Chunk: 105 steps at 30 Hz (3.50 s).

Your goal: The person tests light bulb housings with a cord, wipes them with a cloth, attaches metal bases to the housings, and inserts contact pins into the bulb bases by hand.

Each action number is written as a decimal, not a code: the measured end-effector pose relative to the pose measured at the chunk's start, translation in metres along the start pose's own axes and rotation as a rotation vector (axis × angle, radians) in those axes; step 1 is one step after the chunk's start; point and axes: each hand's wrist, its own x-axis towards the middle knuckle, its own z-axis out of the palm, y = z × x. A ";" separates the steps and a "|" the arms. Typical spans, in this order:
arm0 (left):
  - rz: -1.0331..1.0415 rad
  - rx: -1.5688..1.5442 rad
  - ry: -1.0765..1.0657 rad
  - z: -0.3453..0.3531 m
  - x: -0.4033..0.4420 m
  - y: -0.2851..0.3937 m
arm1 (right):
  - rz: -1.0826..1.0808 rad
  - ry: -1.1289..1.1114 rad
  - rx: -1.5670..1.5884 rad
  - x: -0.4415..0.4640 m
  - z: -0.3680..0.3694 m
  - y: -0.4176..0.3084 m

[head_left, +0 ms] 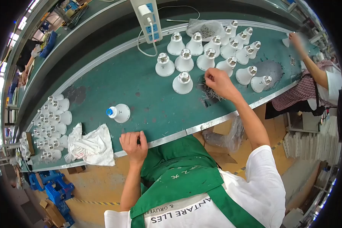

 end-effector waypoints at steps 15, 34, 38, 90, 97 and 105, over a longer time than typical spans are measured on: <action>-0.054 0.023 -0.018 -0.007 -0.004 -0.002 | -0.184 -0.037 -0.316 -0.008 0.000 -0.015; 0.468 -0.215 0.028 -0.050 0.068 0.021 | -0.424 0.623 -0.408 0.045 -0.129 -0.071; 0.713 -0.274 0.154 -0.057 0.214 0.053 | -0.456 0.798 -0.521 0.091 -0.198 -0.077; 0.444 0.038 0.902 0.004 0.522 0.132 | 0.236 0.079 -1.040 0.339 -0.444 -0.153; 0.441 0.054 0.909 0.004 0.523 0.132 | 0.277 0.167 -0.780 0.312 -0.420 -0.173; 0.440 0.010 0.875 0.003 0.520 0.134 | -0.040 0.520 -0.604 0.323 -0.425 -0.152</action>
